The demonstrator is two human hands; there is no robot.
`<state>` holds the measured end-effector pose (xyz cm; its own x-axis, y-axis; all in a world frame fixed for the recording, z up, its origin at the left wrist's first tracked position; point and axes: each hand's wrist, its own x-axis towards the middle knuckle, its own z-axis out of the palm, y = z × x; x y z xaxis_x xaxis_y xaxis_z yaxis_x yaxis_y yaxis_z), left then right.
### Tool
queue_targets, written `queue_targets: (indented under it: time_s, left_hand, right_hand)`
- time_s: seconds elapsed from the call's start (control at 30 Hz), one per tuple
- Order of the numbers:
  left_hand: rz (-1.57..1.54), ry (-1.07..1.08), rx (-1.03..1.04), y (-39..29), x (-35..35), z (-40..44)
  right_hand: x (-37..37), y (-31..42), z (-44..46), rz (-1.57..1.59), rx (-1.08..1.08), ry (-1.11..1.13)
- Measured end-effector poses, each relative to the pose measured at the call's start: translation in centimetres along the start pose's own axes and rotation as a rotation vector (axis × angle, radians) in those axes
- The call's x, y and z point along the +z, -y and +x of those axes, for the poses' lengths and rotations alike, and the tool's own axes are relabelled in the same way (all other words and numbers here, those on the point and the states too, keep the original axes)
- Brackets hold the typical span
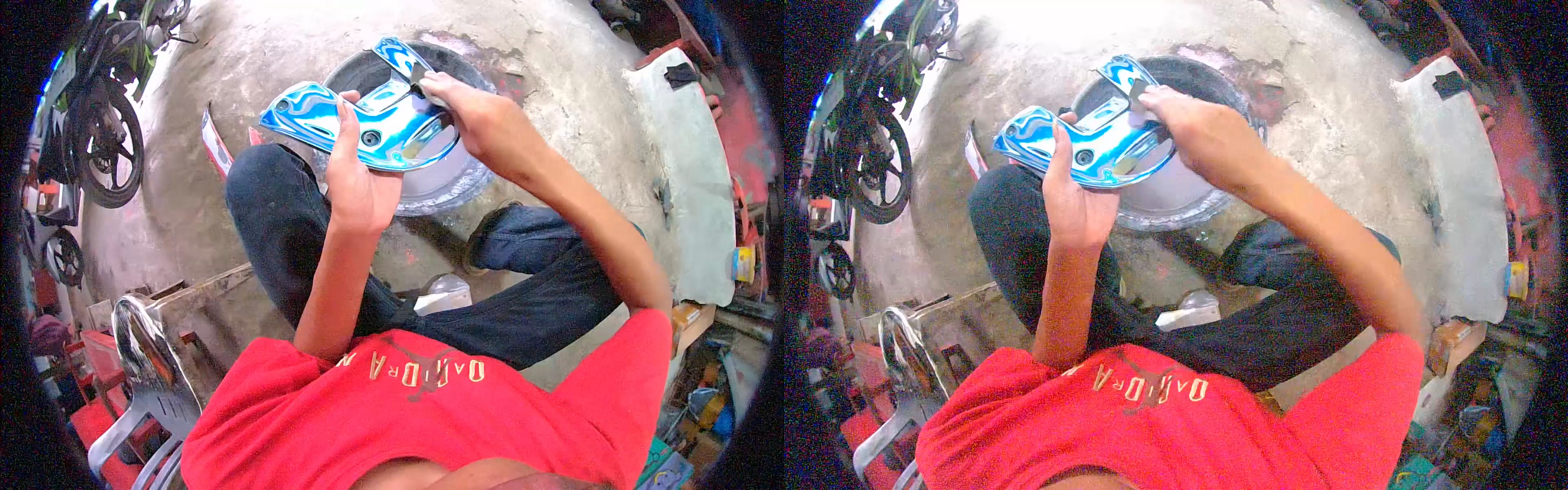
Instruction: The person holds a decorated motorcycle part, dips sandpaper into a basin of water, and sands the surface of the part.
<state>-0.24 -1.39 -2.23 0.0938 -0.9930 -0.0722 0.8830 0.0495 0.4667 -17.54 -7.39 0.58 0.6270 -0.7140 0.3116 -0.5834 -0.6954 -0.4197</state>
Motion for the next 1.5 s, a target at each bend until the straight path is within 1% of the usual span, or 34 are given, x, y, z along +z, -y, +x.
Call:
queue_targets:
  time_s: [0.07,0.1,0.13,0.2,0.27,0.33,0.37,0.43,0.47,0.53,0.57,0.6,0.67,0.7,0.73,0.8,0.87,0.9,1.0,1.03,1.07,1.1,1.13,1.17,1.2,1.27,1.33,1.4,1.47,1.5]
  left_hand:
    - [-0.006,0.012,0.008,0.2,0.0,0.4]
    - [0.018,0.046,-0.006,0.1,-0.8,0.5]
    - [0.005,0.03,0.001,0.2,-0.8,0.5]
    - [-0.013,0.002,0.012,0.1,-0.9,0.4]
    - [-0.049,0.02,0.019,0.1,-0.3,0.1]
    - [-0.063,0.031,0.015,0.1,-0.3,0.2]
    - [-0.048,-0.009,0.019,0.1,0.0,0.2]
    - [0.038,-0.044,0.015,-0.3,-0.1,0.0]
    - [0.085,-0.061,0.014,-0.5,-0.3,0.0]
    - [0.029,-0.031,0.033,-0.2,-0.4,0.2]
    - [0.011,-0.029,0.031,-0.3,0.2,0.2]
    - [-0.011,-0.027,0.03,-0.3,0.6,0.1]
    - [-0.025,-0.014,0.061,0.0,-0.5,0.7]
    - [0.03,-0.013,0.046,-0.4,-0.5,0.7]
    - [0.091,-0.022,0.021,-0.7,-0.5,0.2]
    - [0.047,-0.036,0.037,-0.3,-0.5,0.4]
    - [0.012,-0.044,0.052,0.1,-0.1,0.6]
    - [0.002,-0.05,0.051,0.2,0.2,0.4]
    - [-0.01,-0.029,0.035,0.5,-0.1,0.5]
    - [-0.001,-0.023,0.013,0.3,-0.8,0.4]
    - [0.012,-0.014,-0.01,0.0,-1.3,0.3]
    - [0.05,-0.077,0.032,0.1,-0.4,0.3]
    - [0.04,-0.075,0.035,0.0,0.1,0.2]
    - [0.025,-0.073,0.039,0.0,0.5,0.1]
    - [0.008,-0.071,0.04,0.1,0.7,0.0]
    - [0.028,-0.059,0.038,0.2,0.4,0.5]
    - [0.094,-0.066,-0.008,-0.4,-0.3,0.2]
    - [0.051,-0.03,0.025,-0.5,0.2,-0.2]
    - [-0.031,0.022,0.074,0.0,0.5,0.1]
    - [-0.027,-0.014,0.059,0.1,0.6,0.1]
  right_hand:
    - [1.4,0.5,-0.6,-0.018,-0.2,-0.082]
    - [1.1,3.1,-1.2,-0.021,-0.264,-0.048]
    - [1.2,4.5,-1.7,-0.033,-0.361,-0.036]
    - [0.7,3.1,-1.1,-0.018,-0.319,-0.012]
    - [-0.3,-0.7,0.1,0.072,0.037,0.064]
    - [-0.1,0.4,-0.5,0.036,-0.103,0.022]
    - [0.0,1.4,-0.9,0.016,-0.182,0.004]
    - [0.3,4.0,-2.1,-0.001,-0.361,0.002]
    - [0.3,4.3,-2.1,-0.006,-0.404,0.02]
    - [0.1,1.3,-1.2,0.019,-0.284,-0.027]
    - [-0.3,-0.2,-0.5,0.063,-0.127,-0.02]
    - [-0.7,-0.6,-0.2,-0.061,-0.04,-0.019]
    - [0.7,0.8,-1.1,-0.029,-0.266,-0.077]
    - [0.4,3.7,-1.5,-0.013,-0.332,-0.032]
    - [1.0,4.7,-1.8,-0.059,-0.43,-0.017]
    - [1.3,3.2,-1.3,-0.015,-0.425,-0.079]
    - [0.3,0.8,-0.1,0.014,-0.112,-0.02]
    - [0.4,0.4,0.6,-0.092,-0.035,-0.107]
    - [1.6,3.1,-1.4,-0.04,-0.229,-0.116]
    - [1.5,4.6,-1.7,-0.047,-0.333,-0.096]
    - [1.5,4.2,-1.5,-0.023,-0.308,-0.105]
    - [1.4,3.2,-1.3,-0.003,-0.283,-0.116]
    - [1.2,1.9,-1.0,0.016,-0.257,-0.123]
    - [1.3,0.3,-0.6,0.046,-0.046,-0.087]
    - [0.8,0.0,-0.3,-0.035,0.075,-0.088]
    - [1.2,1.5,-1.2,-0.06,-0.168,-0.128]
    - [1.6,4.8,-2.1,-0.136,-0.423,-0.065]
    - [1.2,4.9,-1.8,-0.089,-0.423,-0.09]
    - [0.7,2.4,-0.6,-0.098,-0.19,-0.084]
    - [0.8,1.9,0.0,-0.161,-0.119,-0.158]
